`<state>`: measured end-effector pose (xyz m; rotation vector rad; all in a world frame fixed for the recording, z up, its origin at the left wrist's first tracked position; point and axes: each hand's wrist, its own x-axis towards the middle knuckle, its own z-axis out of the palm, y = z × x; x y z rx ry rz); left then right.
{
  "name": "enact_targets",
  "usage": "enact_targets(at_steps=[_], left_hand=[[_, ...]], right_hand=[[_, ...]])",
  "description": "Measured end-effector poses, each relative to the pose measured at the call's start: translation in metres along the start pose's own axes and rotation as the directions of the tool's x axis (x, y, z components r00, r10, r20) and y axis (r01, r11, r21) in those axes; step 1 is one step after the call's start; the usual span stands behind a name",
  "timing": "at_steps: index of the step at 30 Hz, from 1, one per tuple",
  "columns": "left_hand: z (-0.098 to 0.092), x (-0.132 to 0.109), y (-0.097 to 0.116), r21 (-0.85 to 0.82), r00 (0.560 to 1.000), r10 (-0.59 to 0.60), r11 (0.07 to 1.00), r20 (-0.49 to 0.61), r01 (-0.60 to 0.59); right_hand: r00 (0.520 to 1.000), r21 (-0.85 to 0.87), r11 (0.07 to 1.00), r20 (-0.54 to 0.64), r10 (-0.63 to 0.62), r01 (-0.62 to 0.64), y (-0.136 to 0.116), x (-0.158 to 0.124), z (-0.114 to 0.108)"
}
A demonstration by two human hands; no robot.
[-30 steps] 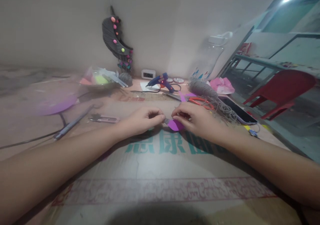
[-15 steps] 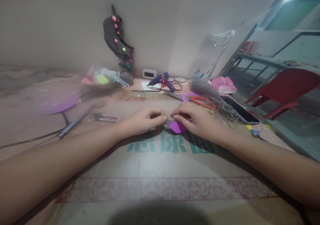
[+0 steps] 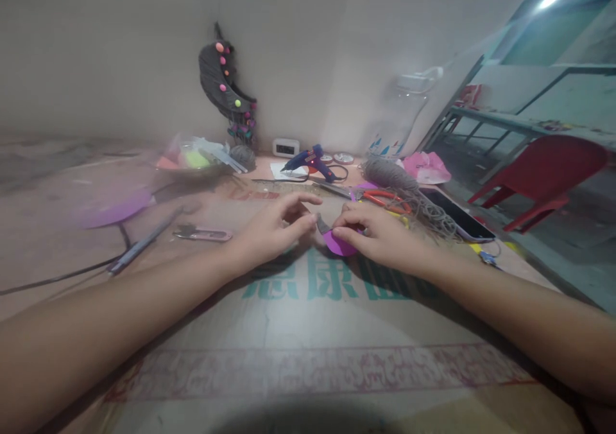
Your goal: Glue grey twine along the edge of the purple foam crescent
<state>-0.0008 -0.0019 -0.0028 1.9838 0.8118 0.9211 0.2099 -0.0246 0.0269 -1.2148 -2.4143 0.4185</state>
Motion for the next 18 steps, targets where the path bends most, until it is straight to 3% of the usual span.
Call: enact_targets(at_steps=[5, 18], left_hand=[[0.0025, -0.003, 0.0026, 0.205, 0.991, 0.128, 0.97, 0.023, -0.13], [0.0027, -0.0026, 0.0018, 0.267, 0.993, 0.115, 0.956, 0.031, -0.119]], right_hand=[[0.999, -0.006, 1.0, -0.02, 0.031, -0.031, 0.0003, 0.0007, -0.0014], [1.0, -0.01, 1.0, -0.008, 0.013, -0.013, -0.0008, 0.0005, -0.0014]])
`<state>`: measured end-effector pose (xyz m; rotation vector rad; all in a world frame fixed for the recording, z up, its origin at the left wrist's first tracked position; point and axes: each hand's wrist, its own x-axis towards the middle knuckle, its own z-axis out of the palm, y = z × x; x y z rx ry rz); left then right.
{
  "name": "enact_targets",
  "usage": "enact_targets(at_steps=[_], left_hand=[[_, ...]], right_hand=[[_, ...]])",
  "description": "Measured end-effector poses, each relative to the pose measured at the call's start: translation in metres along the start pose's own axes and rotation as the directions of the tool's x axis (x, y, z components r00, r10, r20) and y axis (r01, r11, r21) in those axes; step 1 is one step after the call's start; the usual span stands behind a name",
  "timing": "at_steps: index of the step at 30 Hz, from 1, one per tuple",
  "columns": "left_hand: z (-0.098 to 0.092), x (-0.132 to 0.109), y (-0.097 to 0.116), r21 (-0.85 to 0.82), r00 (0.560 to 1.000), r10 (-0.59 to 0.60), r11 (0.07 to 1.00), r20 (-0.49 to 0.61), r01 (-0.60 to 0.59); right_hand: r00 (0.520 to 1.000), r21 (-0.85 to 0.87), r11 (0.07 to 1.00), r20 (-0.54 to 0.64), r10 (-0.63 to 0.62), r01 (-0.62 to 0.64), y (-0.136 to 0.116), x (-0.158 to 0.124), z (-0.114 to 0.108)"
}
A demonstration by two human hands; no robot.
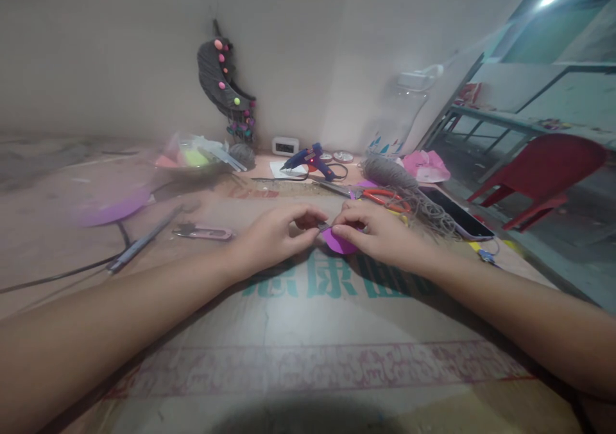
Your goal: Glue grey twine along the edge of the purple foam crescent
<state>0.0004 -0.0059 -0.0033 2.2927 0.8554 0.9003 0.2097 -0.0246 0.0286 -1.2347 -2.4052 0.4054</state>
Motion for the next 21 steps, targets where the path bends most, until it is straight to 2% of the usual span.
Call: enact_targets(at_steps=[6, 11, 15, 21], left_hand=[[0.0007, -0.001, -0.0001, -0.01, 0.999, -0.048, 0.999, -0.006, 0.048], [-0.0012, -0.0011, 0.0023, -0.044, 0.999, -0.03, 0.999, 0.015, 0.031], [-0.0035, 0.001, 0.0005, -0.154, 0.992, -0.125, 0.98, 0.018, 0.127], [-0.0048, 0.0053, -0.0055, -0.092, 0.985, -0.163, 0.982, 0.054, 0.167]], right_hand=[[1.0, -0.007, 1.0, 0.007, -0.006, 0.006, 0.0017, 0.0007, 0.0013], [1.0, -0.006, 1.0, 0.002, -0.008, 0.008, 0.0009, 0.0003, 0.0006], [1.0, -0.022, 1.0, -0.009, -0.011, 0.011, 0.0001, -0.0007, 0.0012], [0.996, -0.059, 0.994, -0.026, -0.088, 0.087, 0.0037, -0.0042, 0.0063]])
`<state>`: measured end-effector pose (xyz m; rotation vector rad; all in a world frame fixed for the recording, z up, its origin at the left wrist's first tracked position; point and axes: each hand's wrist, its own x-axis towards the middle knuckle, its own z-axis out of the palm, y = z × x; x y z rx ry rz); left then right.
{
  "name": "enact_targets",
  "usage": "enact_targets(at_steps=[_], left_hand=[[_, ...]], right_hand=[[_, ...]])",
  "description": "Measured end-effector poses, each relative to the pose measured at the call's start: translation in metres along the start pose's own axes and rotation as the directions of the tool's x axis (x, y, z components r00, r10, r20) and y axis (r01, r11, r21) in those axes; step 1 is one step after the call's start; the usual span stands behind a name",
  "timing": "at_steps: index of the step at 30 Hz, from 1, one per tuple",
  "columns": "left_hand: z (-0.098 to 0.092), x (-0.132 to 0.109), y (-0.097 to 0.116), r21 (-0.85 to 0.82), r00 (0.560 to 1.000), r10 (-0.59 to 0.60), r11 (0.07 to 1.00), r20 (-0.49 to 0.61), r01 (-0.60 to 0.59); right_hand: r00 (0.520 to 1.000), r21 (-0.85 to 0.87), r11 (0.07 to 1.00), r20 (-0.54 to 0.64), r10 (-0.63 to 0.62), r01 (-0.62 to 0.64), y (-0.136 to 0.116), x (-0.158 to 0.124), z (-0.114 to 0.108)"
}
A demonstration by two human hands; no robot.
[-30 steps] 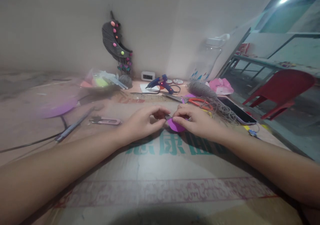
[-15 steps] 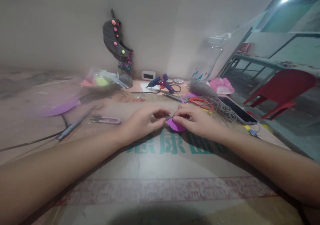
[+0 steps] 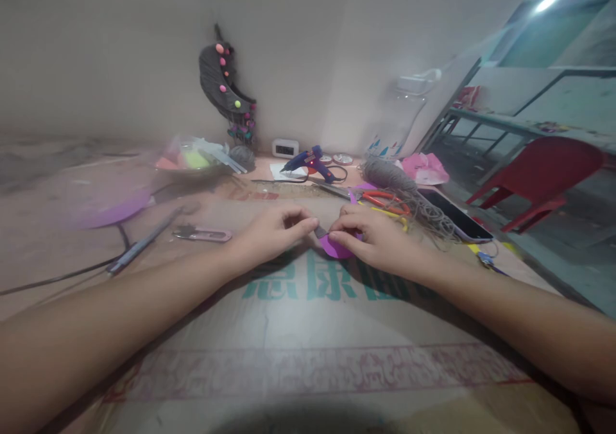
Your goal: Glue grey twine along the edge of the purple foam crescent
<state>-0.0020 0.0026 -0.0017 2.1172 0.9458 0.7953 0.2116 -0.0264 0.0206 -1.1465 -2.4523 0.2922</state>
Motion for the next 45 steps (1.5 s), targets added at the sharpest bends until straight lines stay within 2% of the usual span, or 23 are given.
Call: enact_targets(at_steps=[4, 9, 18, 21, 24, 28, 30, 33, 36, 38, 41, 43, 45], left_hand=[[0.0, 0.0, 0.001, -0.022, 1.0, -0.018, 1.0, 0.017, 0.018], [0.0, 0.0, -0.002, -0.108, 0.998, -0.029, 0.994, 0.056, 0.035], [0.0, 0.002, -0.007, -0.239, 0.993, -0.031, 0.969, 0.113, 0.058], [0.0, 0.002, -0.007, -0.271, 0.99, -0.024, 0.96, 0.141, 0.062], [0.001, 0.002, -0.008, -0.29, 0.986, -0.018, 0.955, 0.166, 0.066], [0.001, 0.001, -0.008, -0.296, 0.985, -0.018, 0.953, 0.173, 0.07], [0.001, 0.002, -0.008, -0.311, 0.984, -0.015, 0.948, 0.178, 0.071], [0.001, 0.003, -0.007, -0.308, 0.987, -0.031, 0.948, 0.158, 0.08], [0.001, 0.003, -0.006, -0.28, 0.993, -0.037, 0.958, 0.111, 0.067], [0.001, 0.004, -0.006, -0.273, 0.996, -0.025, 0.961, 0.089, 0.048], [0.001, 0.004, -0.008, -0.279, 0.997, -0.017, 0.96, 0.072, 0.036], [0.001, 0.004, -0.01, -0.286, 0.998, -0.016, 0.958, 0.061, 0.033], [0.002, 0.004, -0.012, -0.286, 0.999, -0.018, 0.958, 0.046, 0.03]], right_hand=[[1.0, 0.017, 1.0, 0.01, 0.026, -0.026, -0.001, 0.001, -0.004], [0.994, 0.062, 0.993, 0.045, 0.098, -0.101, 0.004, 0.008, -0.02], [0.964, -0.039, 0.965, 0.04, 0.261, -0.26, 0.04, 0.013, -0.062], [0.944, -0.057, 0.942, -0.009, 0.33, -0.33, 0.049, 0.012, -0.071], [0.925, -0.043, 0.925, -0.073, 0.373, -0.377, 0.053, 0.014, -0.071], [0.873, 0.01, 0.882, -0.136, 0.468, -0.472, 0.053, 0.017, -0.06], [0.89, 0.007, 0.896, -0.113, 0.443, -0.445, 0.051, 0.017, -0.056], [0.964, -0.004, 0.967, -0.075, 0.254, -0.255, 0.044, 0.015, -0.051], [0.988, 0.167, 0.977, -0.047, 0.145, -0.136, 0.031, 0.01, -0.039], [0.985, 0.396, 0.904, -0.001, 0.174, -0.159, 0.021, 0.008, -0.023], [0.967, 0.704, 0.678, 0.046, 0.252, -0.21, 0.013, 0.007, 0.005], [0.952, 0.799, 0.558, 0.059, 0.299, -0.225, 0.012, 0.007, 0.02], [0.934, 0.836, 0.486, 0.082, 0.347, -0.254, 0.013, 0.007, 0.029]])
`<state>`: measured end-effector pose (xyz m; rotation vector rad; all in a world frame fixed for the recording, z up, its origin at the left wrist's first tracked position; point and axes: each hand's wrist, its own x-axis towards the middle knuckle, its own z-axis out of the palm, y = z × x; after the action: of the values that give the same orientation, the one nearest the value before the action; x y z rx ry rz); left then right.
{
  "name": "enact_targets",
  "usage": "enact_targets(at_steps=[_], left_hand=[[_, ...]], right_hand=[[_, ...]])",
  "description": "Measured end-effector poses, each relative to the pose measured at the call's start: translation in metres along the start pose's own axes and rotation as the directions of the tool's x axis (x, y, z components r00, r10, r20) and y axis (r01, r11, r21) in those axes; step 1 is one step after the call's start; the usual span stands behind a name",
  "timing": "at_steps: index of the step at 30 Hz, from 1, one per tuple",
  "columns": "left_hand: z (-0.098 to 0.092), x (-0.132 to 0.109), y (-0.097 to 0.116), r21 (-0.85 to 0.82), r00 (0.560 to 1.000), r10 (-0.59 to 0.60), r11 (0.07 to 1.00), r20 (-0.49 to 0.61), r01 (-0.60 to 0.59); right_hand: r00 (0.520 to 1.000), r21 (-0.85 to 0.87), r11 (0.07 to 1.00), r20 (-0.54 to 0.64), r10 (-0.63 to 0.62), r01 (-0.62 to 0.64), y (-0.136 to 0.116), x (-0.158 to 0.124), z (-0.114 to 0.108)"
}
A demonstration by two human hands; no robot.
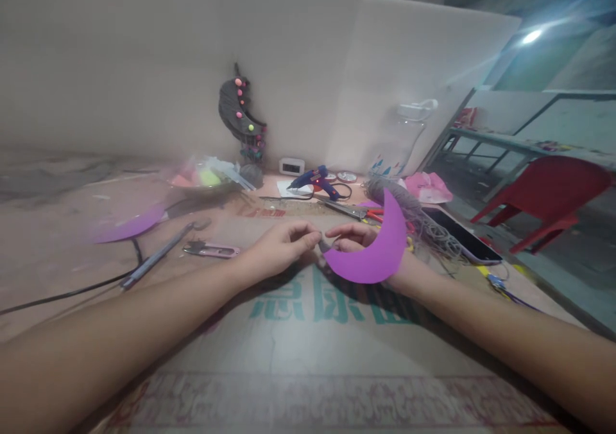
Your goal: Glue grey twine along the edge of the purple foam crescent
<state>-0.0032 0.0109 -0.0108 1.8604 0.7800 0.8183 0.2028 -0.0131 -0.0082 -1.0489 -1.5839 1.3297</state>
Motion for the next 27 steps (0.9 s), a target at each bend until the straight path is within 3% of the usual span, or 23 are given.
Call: enact_targets(at_steps=[5, 11, 16, 24, 27], left_hand=[[0.0002, 0.0006, -0.0012, 0.014, 0.999, 0.022, 1.0, -0.036, -0.022], [0.0005, -0.0002, 0.0, 0.027, 0.999, 0.015, 1.0, -0.042, -0.014], [0.0005, -0.0003, 0.001, -0.01, 1.0, 0.017, 1.0, 0.014, -0.017], [0.001, 0.0003, 0.0016, -0.036, 1.0, -0.019, 0.999, 0.023, 0.02], [0.0011, -0.0002, 0.0019, -0.061, 0.998, -0.049, 0.997, -0.046, 0.046]], right_hand=[[0.994, 0.017, 0.999, -0.106, 0.036, -0.035, -0.0013, -0.0012, 0.0051], [0.997, -0.004, 0.999, -0.068, 0.043, -0.044, -0.0047, -0.0035, 0.0047], [0.995, -0.011, 0.998, -0.073, 0.063, -0.064, -0.0016, -0.0013, 0.0002], [0.994, -0.064, 0.998, -0.111, -0.005, -0.002, -0.0013, -0.0006, -0.0003], [0.983, -0.067, 0.996, -0.168, -0.073, 0.063, -0.0008, -0.0029, -0.0032]])
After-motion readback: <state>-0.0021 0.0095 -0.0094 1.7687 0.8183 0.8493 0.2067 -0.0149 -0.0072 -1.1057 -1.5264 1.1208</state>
